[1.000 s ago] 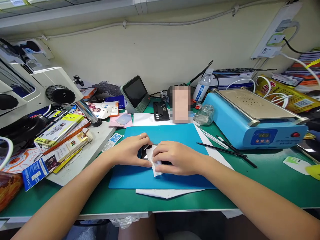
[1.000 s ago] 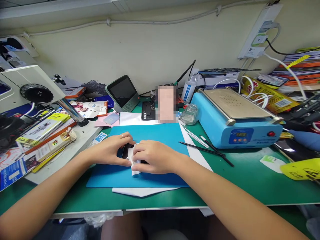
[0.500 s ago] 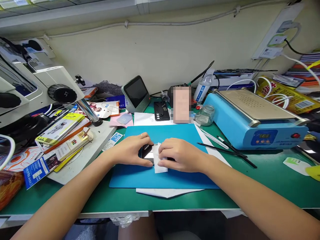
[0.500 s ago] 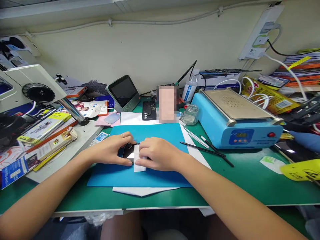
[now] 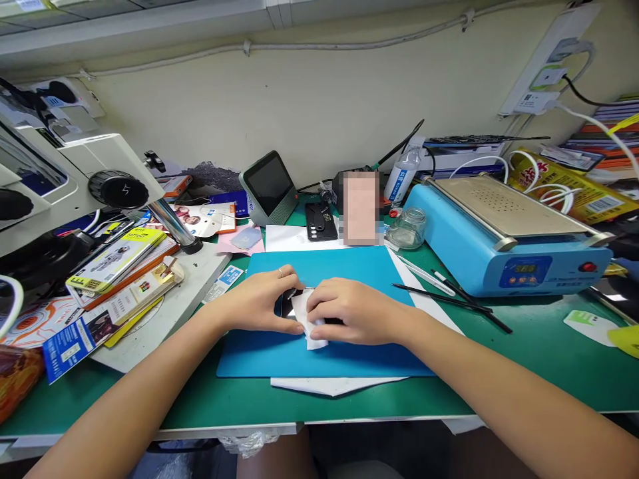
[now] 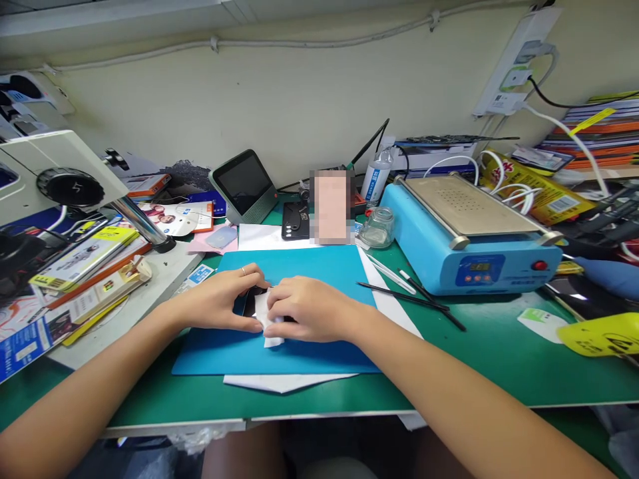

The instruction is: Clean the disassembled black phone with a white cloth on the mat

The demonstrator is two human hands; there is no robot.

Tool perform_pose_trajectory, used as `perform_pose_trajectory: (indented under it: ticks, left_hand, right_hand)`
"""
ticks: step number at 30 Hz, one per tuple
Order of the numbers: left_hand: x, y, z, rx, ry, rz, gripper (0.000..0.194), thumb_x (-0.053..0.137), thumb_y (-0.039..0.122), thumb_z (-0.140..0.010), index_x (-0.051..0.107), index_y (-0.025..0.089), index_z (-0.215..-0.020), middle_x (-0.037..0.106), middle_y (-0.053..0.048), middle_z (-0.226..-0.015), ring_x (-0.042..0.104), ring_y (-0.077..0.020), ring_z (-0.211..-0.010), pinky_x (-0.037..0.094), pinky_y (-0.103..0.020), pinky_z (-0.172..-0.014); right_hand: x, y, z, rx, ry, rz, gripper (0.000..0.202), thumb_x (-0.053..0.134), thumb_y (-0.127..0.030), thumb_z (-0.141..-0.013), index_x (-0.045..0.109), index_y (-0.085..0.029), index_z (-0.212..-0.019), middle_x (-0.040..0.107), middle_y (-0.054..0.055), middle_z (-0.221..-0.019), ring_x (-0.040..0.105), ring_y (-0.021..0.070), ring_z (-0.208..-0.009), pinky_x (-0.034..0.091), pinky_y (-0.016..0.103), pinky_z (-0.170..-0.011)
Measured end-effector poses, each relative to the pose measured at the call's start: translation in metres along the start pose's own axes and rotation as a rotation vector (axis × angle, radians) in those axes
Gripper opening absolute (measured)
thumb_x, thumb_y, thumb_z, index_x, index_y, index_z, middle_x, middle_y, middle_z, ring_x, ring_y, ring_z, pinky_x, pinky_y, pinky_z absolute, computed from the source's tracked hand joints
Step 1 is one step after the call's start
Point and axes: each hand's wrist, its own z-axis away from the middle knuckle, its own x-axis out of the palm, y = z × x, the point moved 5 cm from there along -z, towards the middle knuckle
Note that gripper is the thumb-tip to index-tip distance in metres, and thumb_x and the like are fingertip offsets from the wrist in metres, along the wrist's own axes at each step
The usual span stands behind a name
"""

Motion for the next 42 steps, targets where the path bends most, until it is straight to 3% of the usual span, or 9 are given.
perform_pose_trajectory:
  ticks: [4, 19, 24, 29, 34, 39, 42]
  left_hand:
    - [0.001, 0.0, 0.0, 0.002, 0.001, -0.006, 0.058, 0.072, 0.061, -0.079, 0.057, 0.022, -0.12, 0.056, -0.002, -0.106, 0.06, -0.0194, -0.085, 0.043, -0.029, -0.07]
    - [0.001, -0.001, 0.0, 0.0, 0.007, -0.002, 0.057, 0.072, 0.06, -0.079, 0.057, 0.023, -0.119, 0.055, -0.003, -0.106, 0.06, -0.0196, -0.085, 0.043, -0.029, -0.07]
    - [0.001, -0.002, 0.0, 0.008, 0.003, 0.009, 0.057, 0.071, 0.064, -0.079, 0.058, 0.023, -0.118, 0.056, -0.002, -0.105, 0.06, -0.019, -0.084, 0.043, -0.029, -0.07]
    - [0.001, -0.002, -0.001, 0.019, 0.016, 0.008, 0.057, 0.071, 0.062, -0.08, 0.058, 0.023, -0.12, 0.055, -0.002, -0.105, 0.06, -0.0193, -0.085, 0.043, -0.029, -0.071]
    - [0.001, -0.002, 0.0, 0.023, 0.014, 0.004, 0.061, 0.072, 0.065, -0.078, 0.057, 0.023, -0.12, 0.056, -0.003, -0.107, 0.06, -0.0196, -0.085, 0.042, -0.029, -0.07]
    - [0.001, -0.002, 0.0, 0.032, 0.018, 0.008, 0.063, 0.07, 0.073, -0.076, 0.059, 0.023, -0.112, 0.055, -0.003, -0.102, 0.057, -0.0182, -0.08, 0.04, -0.028, -0.066]
    - [0.001, -0.003, 0.0, 0.027, 0.01, 0.007, 0.065, 0.07, 0.075, -0.074, 0.058, 0.023, -0.112, 0.055, -0.003, -0.104, 0.056, -0.018, -0.08, 0.04, -0.028, -0.067]
  right_hand:
    - [-0.002, 0.002, 0.001, 0.027, 0.047, 0.022, 0.022, 0.064, -0.033, -0.098, 0.075, -0.016, -0.089, 0.074, 0.007, -0.096, 0.064, 0.0192, -0.088, 0.047, 0.034, -0.08]
    - [-0.001, -0.001, -0.001, -0.021, 0.008, -0.007, 0.021, 0.064, -0.033, -0.097, 0.076, -0.016, -0.091, 0.073, 0.006, -0.099, 0.063, 0.0182, -0.089, 0.046, 0.032, -0.08]
    - [-0.006, 0.008, 0.004, 0.049, 0.033, 0.023, 0.026, 0.063, -0.033, -0.098, 0.074, -0.017, -0.082, 0.072, 0.006, -0.088, 0.062, 0.0179, -0.082, 0.045, 0.032, -0.076]
    - [0.002, -0.001, -0.002, -0.029, -0.015, -0.018, 0.02, 0.064, -0.035, -0.097, 0.075, -0.018, -0.096, 0.073, 0.008, -0.104, 0.063, 0.0191, -0.092, 0.048, 0.032, -0.082]
    - [-0.002, 0.001, -0.004, 0.049, 0.036, -0.031, 0.023, 0.063, -0.033, -0.098, 0.073, -0.016, -0.086, 0.072, 0.006, -0.091, 0.064, 0.0181, -0.087, 0.047, 0.033, -0.081]
    - [0.0, -0.005, -0.006, -0.025, -0.04, -0.031, 0.024, 0.071, -0.04, -0.092, 0.072, -0.018, -0.101, 0.071, 0.009, -0.113, 0.061, 0.0216, -0.101, 0.046, 0.035, -0.088]
    - [-0.003, 0.0, -0.003, 0.051, -0.004, 0.019, 0.025, 0.069, -0.042, -0.093, 0.072, -0.017, -0.098, 0.071, 0.009, -0.105, 0.061, 0.0219, -0.094, 0.045, 0.038, -0.087]
